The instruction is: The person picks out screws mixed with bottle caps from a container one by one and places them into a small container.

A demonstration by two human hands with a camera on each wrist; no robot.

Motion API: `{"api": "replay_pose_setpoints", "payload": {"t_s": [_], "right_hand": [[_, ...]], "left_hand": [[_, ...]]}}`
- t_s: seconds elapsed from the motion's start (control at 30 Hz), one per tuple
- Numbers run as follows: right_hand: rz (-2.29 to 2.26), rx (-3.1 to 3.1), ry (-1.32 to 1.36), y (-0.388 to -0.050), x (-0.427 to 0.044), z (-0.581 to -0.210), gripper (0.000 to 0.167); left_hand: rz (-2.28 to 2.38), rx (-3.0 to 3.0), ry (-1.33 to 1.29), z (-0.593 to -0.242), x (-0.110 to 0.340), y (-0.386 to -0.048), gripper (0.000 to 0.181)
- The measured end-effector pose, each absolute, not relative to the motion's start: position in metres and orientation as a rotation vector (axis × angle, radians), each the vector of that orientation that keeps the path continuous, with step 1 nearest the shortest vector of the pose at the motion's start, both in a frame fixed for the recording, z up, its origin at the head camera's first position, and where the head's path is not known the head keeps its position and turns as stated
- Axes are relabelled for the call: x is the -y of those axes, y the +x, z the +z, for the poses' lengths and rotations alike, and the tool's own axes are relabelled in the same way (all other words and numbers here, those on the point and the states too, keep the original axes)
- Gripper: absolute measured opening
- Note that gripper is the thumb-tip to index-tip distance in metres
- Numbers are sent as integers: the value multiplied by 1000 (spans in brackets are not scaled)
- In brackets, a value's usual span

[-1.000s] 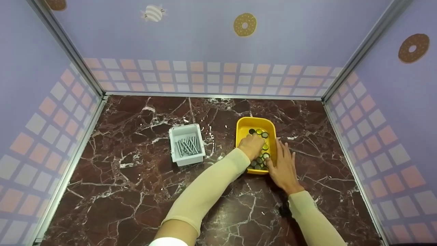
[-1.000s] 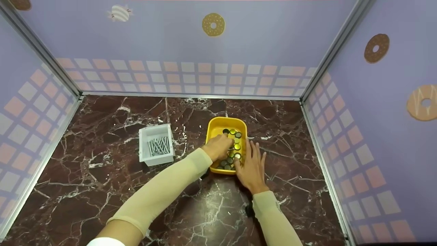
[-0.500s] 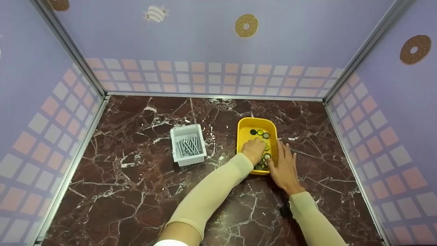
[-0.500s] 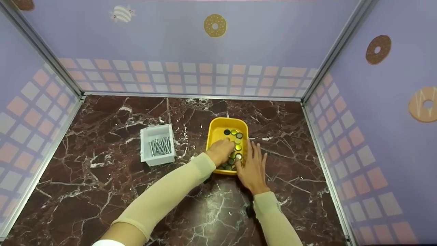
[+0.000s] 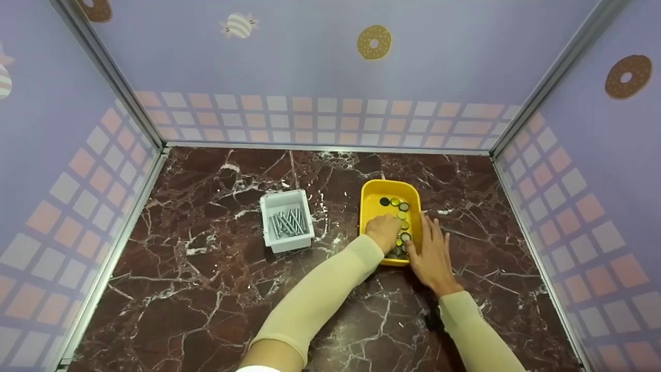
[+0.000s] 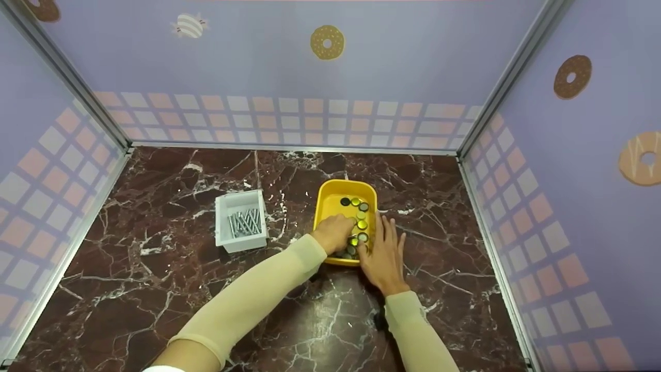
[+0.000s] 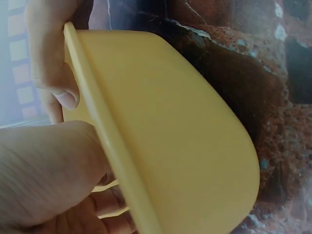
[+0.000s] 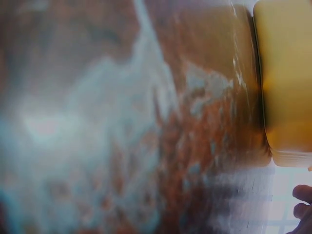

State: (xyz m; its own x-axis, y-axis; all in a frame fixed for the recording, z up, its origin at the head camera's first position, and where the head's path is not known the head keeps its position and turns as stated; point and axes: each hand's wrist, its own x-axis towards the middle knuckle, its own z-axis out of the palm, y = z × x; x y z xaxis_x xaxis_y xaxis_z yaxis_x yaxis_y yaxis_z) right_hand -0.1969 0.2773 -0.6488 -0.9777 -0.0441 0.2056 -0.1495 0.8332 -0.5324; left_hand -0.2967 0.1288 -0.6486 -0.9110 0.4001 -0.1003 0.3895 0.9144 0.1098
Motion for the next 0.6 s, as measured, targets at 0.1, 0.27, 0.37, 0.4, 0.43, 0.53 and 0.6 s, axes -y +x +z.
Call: {"api": "replay_pose_setpoints", "payload": {"t_s": [0.1,0.27,0.37,0.4,0.43,0.53,0.6], "right_hand": [[841,2828,147,-196,-278,-650,84],[830,2808,156,-196,-277,-650,83],[831,2803,159,-195,-277,-651,83],[835,2804,159,-195,-277,-651,83],[837,2805,158,-195,-277,-651,84],[833,2813,156,-196,-277,-650,84],[827,2819,160,-197,-276,-650,84]], "left_hand": [[182,-2927,616,-650,-126,-300,14],[320,-2917,636,-663,-119,-310,10],[384,-2918,626,-640,-111,-298,7],[403,-2911,622,-624,-107,-290,7],[425,-2911,624,-608,-102,-280,7],[505,-2911,613,-568,-88,-259,10],[555,-2891,593,-551,-80,-252,14]]}}
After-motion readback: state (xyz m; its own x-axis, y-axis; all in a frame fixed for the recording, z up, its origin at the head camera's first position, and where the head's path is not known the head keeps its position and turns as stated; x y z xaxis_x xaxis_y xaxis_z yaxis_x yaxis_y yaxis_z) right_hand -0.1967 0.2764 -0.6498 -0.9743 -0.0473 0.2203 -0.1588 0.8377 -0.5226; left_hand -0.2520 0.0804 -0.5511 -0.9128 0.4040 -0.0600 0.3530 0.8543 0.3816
